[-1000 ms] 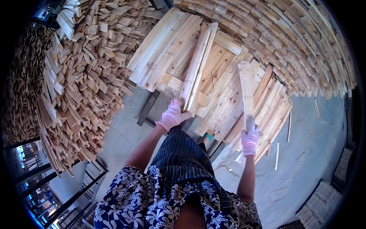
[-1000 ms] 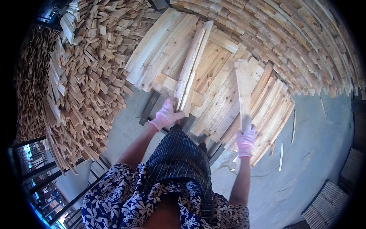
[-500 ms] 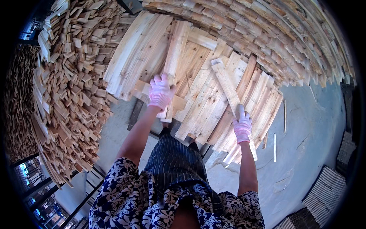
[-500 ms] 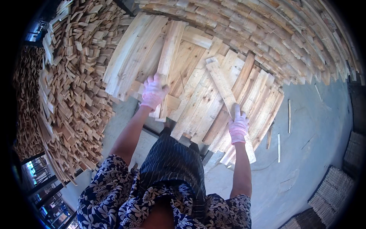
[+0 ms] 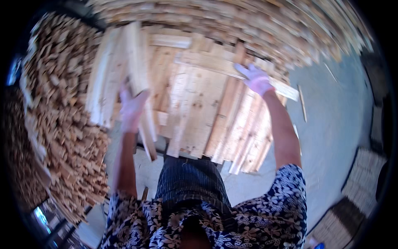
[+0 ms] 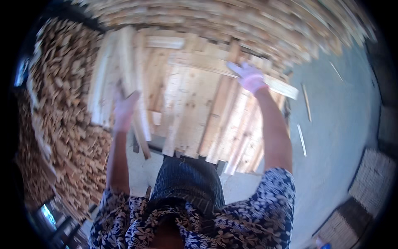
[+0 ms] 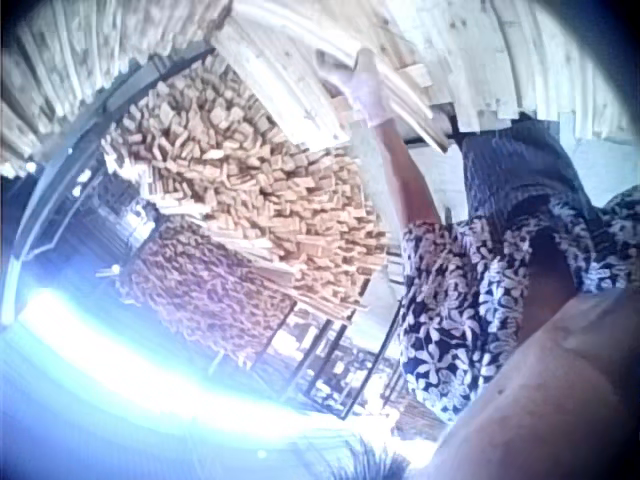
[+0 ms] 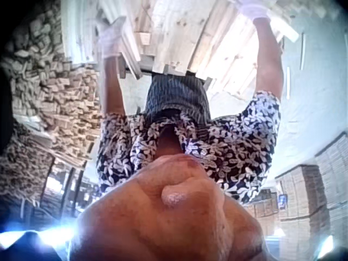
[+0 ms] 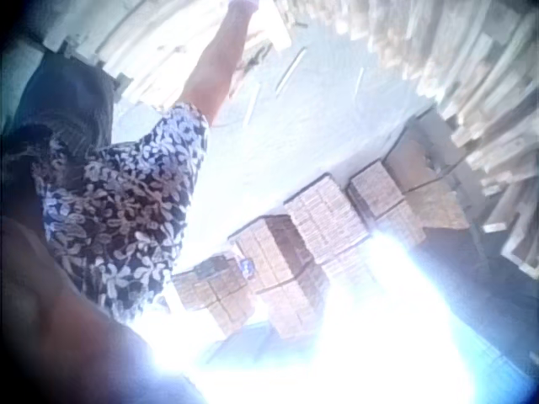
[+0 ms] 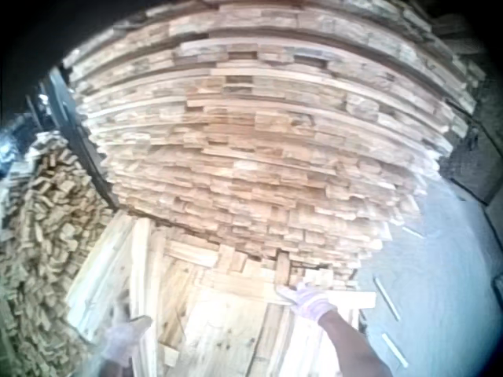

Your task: The person repeatedly picks up bundles of thin wooden planks from a large pile and stacks them onto a growing pile on a workbench. They wear pink gloves and handle the planks by hand, aligning them as they stack.

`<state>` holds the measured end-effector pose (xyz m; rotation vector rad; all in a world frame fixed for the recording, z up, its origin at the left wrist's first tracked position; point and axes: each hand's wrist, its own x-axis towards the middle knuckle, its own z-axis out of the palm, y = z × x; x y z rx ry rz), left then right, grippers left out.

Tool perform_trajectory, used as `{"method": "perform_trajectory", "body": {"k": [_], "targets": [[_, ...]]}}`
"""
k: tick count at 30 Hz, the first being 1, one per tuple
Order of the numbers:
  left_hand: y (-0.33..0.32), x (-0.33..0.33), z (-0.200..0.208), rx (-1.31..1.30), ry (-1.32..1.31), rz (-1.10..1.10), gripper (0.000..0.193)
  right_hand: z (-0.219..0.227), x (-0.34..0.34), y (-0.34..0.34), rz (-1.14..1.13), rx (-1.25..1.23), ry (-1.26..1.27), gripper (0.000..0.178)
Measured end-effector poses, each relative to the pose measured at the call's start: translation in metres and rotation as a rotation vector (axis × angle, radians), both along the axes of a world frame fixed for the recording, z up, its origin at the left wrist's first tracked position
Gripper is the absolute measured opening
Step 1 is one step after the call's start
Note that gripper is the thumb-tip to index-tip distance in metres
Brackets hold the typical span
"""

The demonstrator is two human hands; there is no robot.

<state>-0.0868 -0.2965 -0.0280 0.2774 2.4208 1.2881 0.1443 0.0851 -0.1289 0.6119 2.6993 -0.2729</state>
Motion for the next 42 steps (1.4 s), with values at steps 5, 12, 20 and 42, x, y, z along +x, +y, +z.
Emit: {"method": "perform_trajectory", "body": {"k": [5,12,20,42], "targets": [[-0.116,0.067,-0.028,0.381,-0.467,-0.057,0.086,0.004,-0.024,-0.014,0.023,0.045,0.040,0.067],[-0.165,0.201,-0.048,0.578,-1.041,0.374,0.064,0.000,-0.022,-0.015,0.020,0.058,-0.017,0.068],[-0.162,0.291,-0.167,0.563,-1.412,0.044,0.063,0.002,-0.032,-0.021,0.024,0.042,0.011,0.067],[-0.048,0.317,-0.191,0.894,-1.690,0.397,0.071,-0.088,0.225,-0.040,-1.247,-0.436,0.413,0.070]]}}
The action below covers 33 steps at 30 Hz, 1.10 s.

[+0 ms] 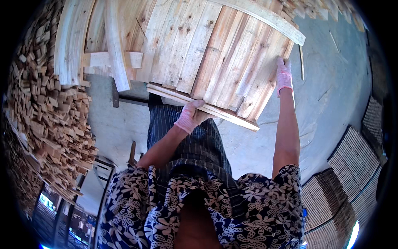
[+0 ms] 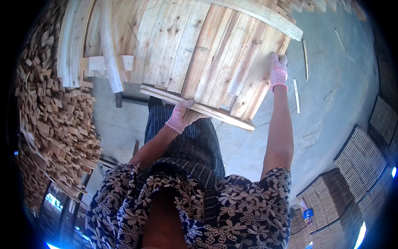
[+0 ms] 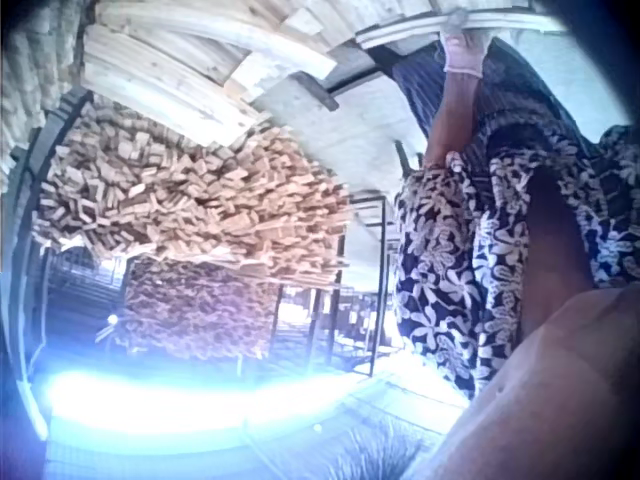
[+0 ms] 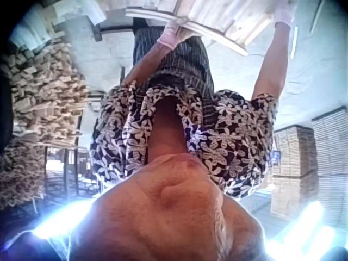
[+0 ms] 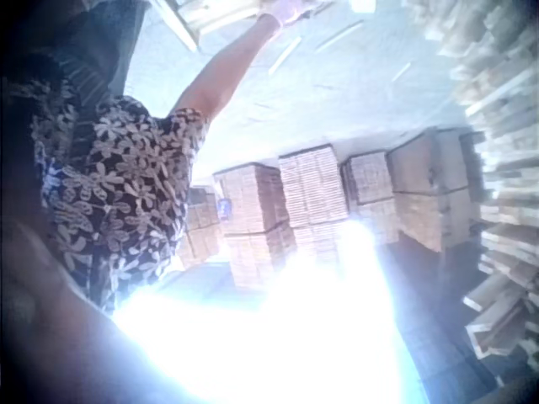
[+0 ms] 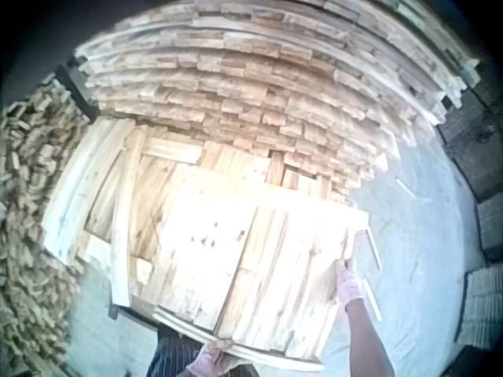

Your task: The person repeatedly picks up bundles of thin wooden planks from a large pile and stacks them onto a growing pile on a workbench. They wear pink gloves and handle the planks by hand, aligning them as they stack.

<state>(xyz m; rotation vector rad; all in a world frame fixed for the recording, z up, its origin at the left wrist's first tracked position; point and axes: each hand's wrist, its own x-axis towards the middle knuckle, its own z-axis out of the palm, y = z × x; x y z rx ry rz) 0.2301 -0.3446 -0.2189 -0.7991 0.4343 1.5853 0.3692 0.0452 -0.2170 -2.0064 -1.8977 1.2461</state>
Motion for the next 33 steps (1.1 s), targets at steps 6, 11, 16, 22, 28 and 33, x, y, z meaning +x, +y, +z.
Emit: {"method": "perform_trajectory", "body": {"k": [6,11,16,22,28,33], "targets": [[0.000,0.007,0.010,0.057,0.007,-0.022,0.075,0.001,0.020,0.008,0.100,0.077,-0.045,0.073],[-0.036,0.019,0.057,-0.011,-0.029,-0.098,0.063,0.093,-0.021,-0.114,0.748,0.306,0.227,0.065],[0.001,0.016,0.095,0.142,0.213,-0.059,0.052,0.152,-0.020,-0.233,1.237,-0.264,-0.010,0.080],[-0.023,-0.027,0.049,-0.264,1.980,-0.817,0.034,0.064,-0.062,-0.207,1.322,0.628,-0.257,0.068],[-0.154,-0.016,0.026,-0.204,0.661,0.208,0.011,0.067,-0.072,-0.204,1.404,0.570,-0.214,0.060],[-0.174,-0.051,0.052,-0.697,0.714,0.105,0.029,0.045,-0.060,-0.193,1.472,0.521,-0.263,0.063]]}}
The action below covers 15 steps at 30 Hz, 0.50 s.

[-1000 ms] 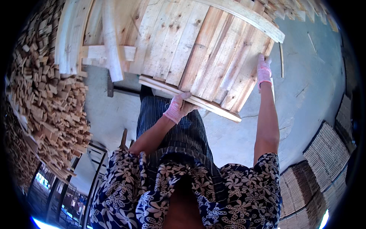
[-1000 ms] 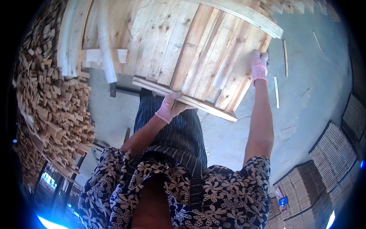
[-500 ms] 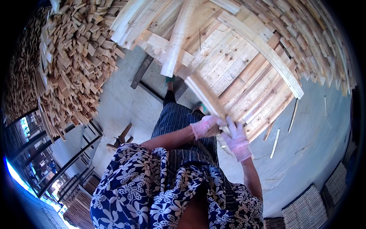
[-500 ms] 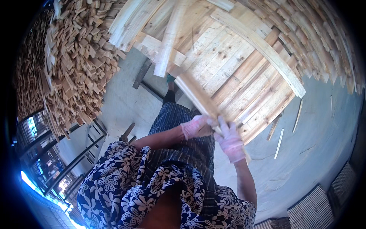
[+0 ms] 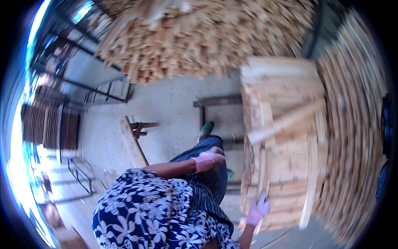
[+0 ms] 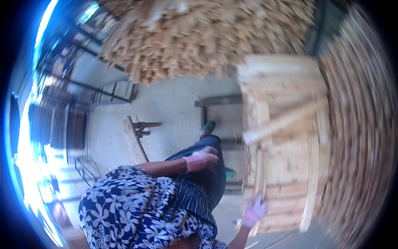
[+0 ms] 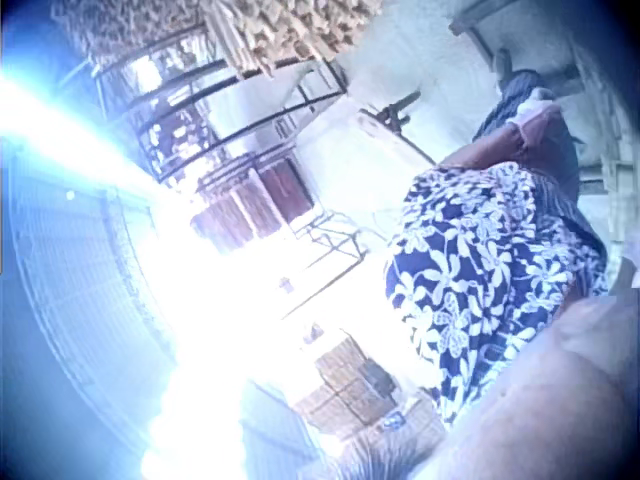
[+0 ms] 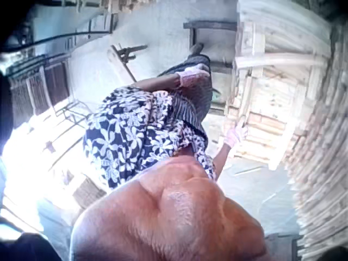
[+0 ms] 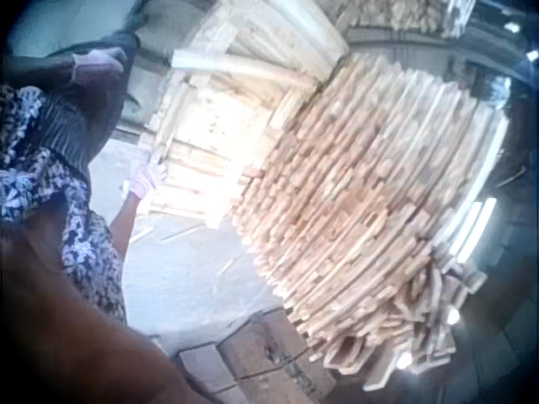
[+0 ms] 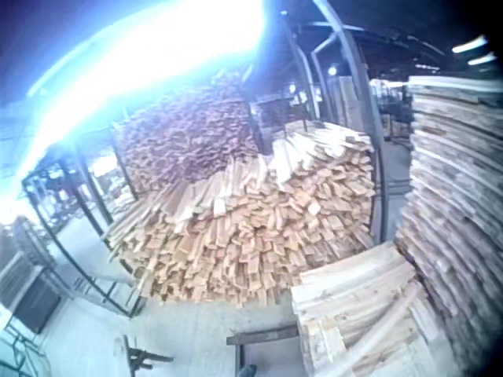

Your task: The person repeatedly picks up bundles of thin wooden planks from a large pile and stacks them onto a growing pile on a workbench. They wear pink gloves and handle the planks by hand, aligning them as they stack.

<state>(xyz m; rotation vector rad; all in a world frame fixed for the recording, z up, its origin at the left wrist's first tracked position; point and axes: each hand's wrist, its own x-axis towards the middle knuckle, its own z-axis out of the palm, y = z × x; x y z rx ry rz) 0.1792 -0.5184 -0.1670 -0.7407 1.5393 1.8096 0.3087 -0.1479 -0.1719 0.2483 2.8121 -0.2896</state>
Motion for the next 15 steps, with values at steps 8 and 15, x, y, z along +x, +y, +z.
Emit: {"method": "perform_trajectory", "body": {"k": [8,15], "targets": [[-0.081,-0.060,0.053,-0.066,0.055,-0.341,0.055,0.033,-0.004,-0.047,0.122,0.497,-0.056,0.084],[-0.449,-0.177,0.062,-1.097,0.464,0.540,0.031,-0.005,-0.174,-0.326,0.670,-0.616,0.049,0.045]]}}
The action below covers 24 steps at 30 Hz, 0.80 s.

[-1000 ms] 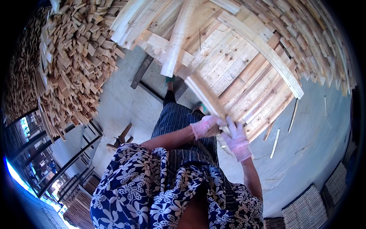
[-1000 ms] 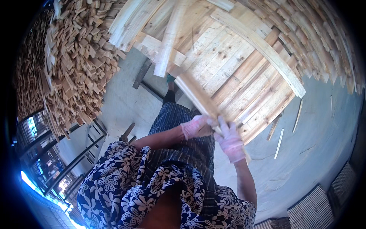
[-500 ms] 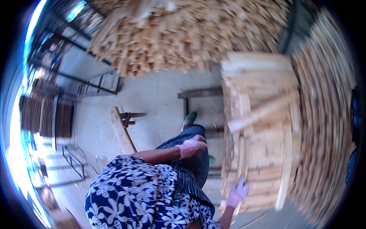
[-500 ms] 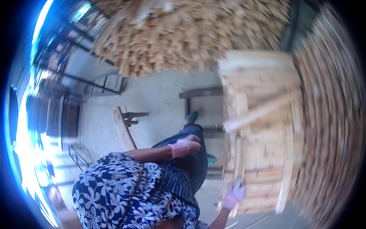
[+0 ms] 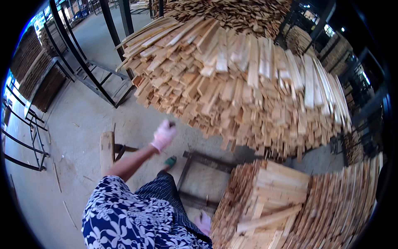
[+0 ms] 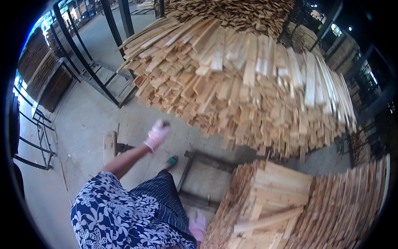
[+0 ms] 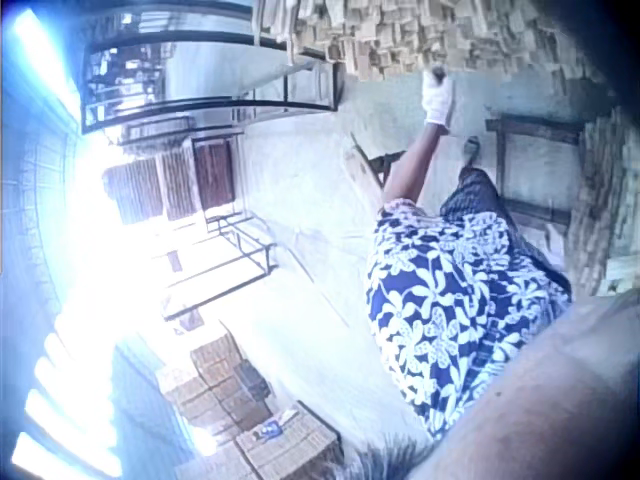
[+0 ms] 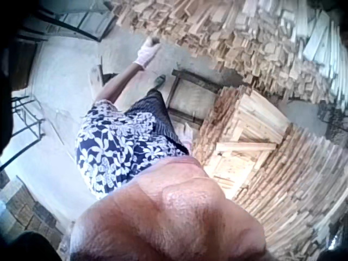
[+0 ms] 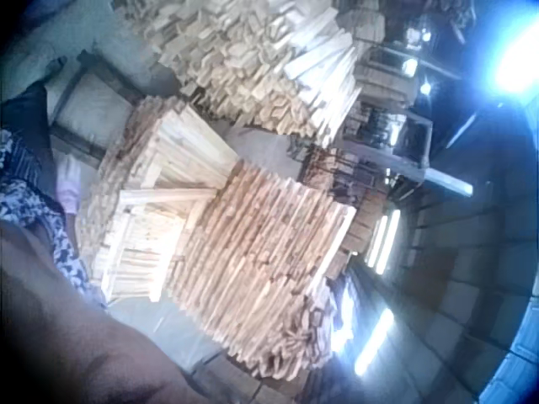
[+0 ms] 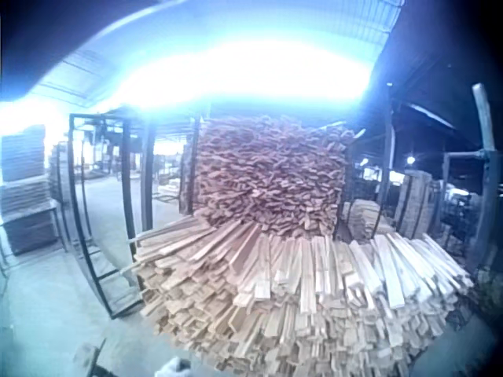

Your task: The person repeatedly picks up bundles of thin wooden planks from a large pile and stacks them onto a growing pile on a workbench. They wear pink gloves and handle the planks by hand, aligning them as they stack.

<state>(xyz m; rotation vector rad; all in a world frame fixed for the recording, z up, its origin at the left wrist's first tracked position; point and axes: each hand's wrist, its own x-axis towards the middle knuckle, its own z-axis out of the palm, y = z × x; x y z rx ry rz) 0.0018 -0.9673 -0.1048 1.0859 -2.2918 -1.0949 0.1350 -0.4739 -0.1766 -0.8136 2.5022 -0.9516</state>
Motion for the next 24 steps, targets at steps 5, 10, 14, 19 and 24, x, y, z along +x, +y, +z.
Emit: {"method": "perform_trajectory", "body": {"k": [5,10,14,19,24], "targets": [[-0.241,-0.100,0.153,-0.037,0.591,0.097,0.038,0.115,-0.206,-0.332,0.096,-0.361,-0.022,0.056],[-0.367,-0.173,0.171,-0.022,0.153,0.060,0.069,0.260,-0.380,-0.556,-0.073,-0.485,0.509,0.059],[-0.345,-0.233,0.210,0.022,-0.219,-0.046,0.106,0.295,-0.481,-0.632,-0.288,-0.256,0.218,0.093],[-0.371,-0.224,0.224,0.046,-0.277,-0.191,0.112,0.285,-0.464,-0.709,-0.356,-0.049,0.039,0.111],[-0.382,-0.239,0.186,0.780,0.329,0.039,0.102,0.308,-0.442,-0.743,-0.410,-0.116,-0.084,0.113]]}}
